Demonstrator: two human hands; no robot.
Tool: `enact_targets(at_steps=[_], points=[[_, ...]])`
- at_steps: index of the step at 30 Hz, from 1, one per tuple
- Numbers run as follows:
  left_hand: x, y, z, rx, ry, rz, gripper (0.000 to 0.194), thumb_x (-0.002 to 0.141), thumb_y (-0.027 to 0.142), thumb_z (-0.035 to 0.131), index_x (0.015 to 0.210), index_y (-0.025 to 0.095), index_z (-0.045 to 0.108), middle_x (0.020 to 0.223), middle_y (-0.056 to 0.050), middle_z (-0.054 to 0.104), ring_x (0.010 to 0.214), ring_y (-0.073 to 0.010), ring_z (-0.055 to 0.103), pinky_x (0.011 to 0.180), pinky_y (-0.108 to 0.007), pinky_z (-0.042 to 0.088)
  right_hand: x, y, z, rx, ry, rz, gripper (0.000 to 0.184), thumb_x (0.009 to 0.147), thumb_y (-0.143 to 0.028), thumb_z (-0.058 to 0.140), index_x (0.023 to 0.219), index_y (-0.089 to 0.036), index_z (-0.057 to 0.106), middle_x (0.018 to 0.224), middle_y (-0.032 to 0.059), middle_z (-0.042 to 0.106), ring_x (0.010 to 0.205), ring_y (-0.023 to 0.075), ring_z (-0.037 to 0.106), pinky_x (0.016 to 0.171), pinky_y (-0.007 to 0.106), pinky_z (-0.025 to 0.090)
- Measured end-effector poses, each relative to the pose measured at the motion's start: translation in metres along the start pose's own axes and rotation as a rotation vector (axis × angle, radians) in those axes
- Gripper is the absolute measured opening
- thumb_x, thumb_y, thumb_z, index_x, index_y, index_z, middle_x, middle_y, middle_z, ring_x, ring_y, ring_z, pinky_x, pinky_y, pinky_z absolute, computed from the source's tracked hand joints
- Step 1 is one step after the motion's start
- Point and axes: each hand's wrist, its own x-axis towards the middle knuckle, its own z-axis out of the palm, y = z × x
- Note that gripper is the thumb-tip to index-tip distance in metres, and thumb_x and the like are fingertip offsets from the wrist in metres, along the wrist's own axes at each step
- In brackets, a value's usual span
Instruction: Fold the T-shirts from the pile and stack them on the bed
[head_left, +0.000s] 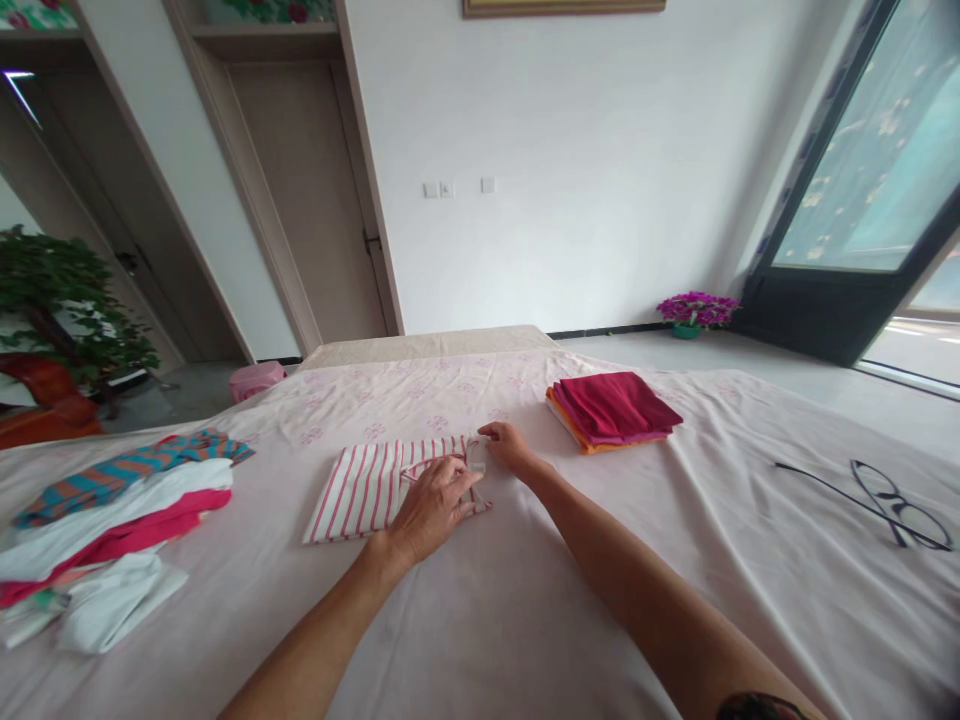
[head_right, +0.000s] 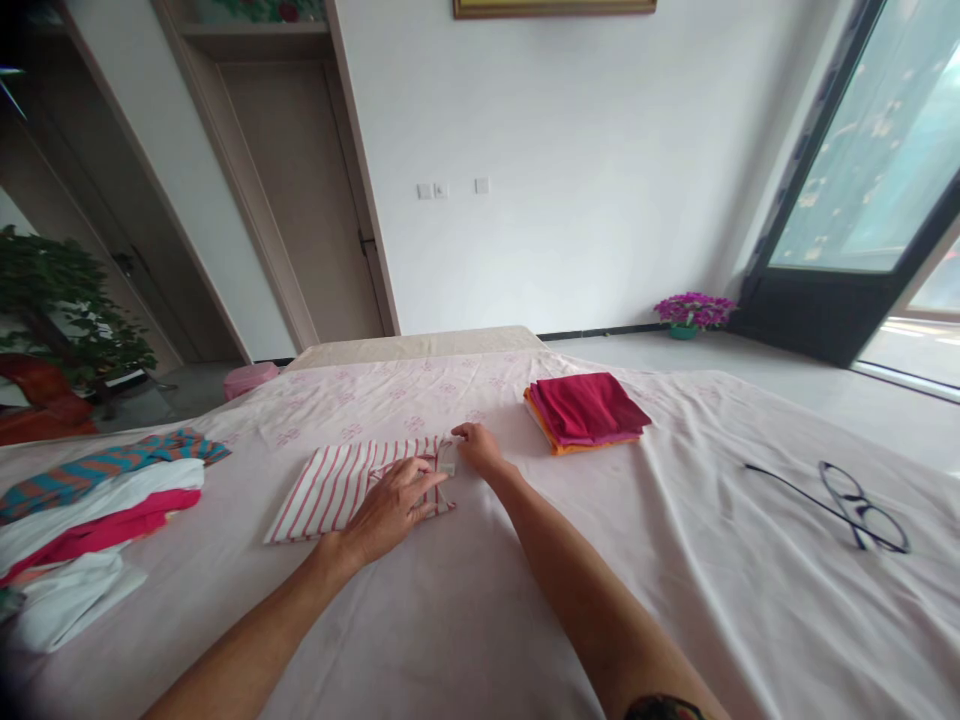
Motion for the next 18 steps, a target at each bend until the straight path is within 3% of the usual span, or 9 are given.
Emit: enact_targets(at_steps=[6, 9, 14, 18], points=[[-0.011, 0.006, 0.002, 0.0, -0.017, 0.044, 0.009, 0.088, 0.013, 0.058, 0.087, 0.021, 0.061, 0.093, -0.001, 0.057, 0.09, -0.016, 0.056, 0.081, -0.03, 0.048, -0.048, -0.004, -0.019, 0.039, -0.104, -0.113, 0.041, 0.064, -0.003, 0.049, 0.09, -0.017, 0.076, 0.082, 0.0022, 0.071, 0.074, 0.0143, 0.062, 0.068, 0.022, 0.044], [-0.015, 0.007, 0.008, -0.01, 0.021, 0.049, 0.008, 0.09, 0.015, 0.055, 0.085, 0.02, 0.058, 0.088, 0.0, 0.057, 0.085, -0.0148, 0.056, 0.079, -0.029, 0.047, -0.069, -0.005, -0.028, 0.024, -0.168, -0.242, 0.038, 0.061, -0.003, 0.049, 0.083, -0.019, 0.077, 0.082, 0.002, 0.067, 0.073, 0.0131, 0.059, 0.067, 0.021, 0.043], [-0.016, 0.008, 0.016, -0.087, 0.025, 0.037, 0.01, 0.092, 0.014, 0.052, 0.086, 0.021, 0.056, 0.089, 0.0, 0.057, 0.085, -0.0136, 0.057, 0.079, -0.026, 0.047, -0.089, -0.013, -0.032, -0.058, -0.215, -0.413, 0.037, 0.062, -0.008, 0.06, 0.092, -0.022, 0.076, 0.09, 0.0029, 0.066, 0.085, 0.0163, 0.058, 0.08, 0.025, 0.043], [-0.017, 0.007, 0.021, -0.157, 0.05, -0.054, 0.012, 0.089, 0.01, 0.054, 0.09, 0.022, 0.053, 0.092, 0.0, 0.057, 0.087, -0.0135, 0.058, 0.078, -0.026, 0.048, -0.099, -0.021, -0.031, -0.15, -0.218, -0.464, 0.029, 0.067, -0.014, 0.067, 0.091, -0.027, 0.076, 0.095, 0.0022, 0.065, 0.091, 0.0174, 0.056, 0.086, 0.028, 0.04]])
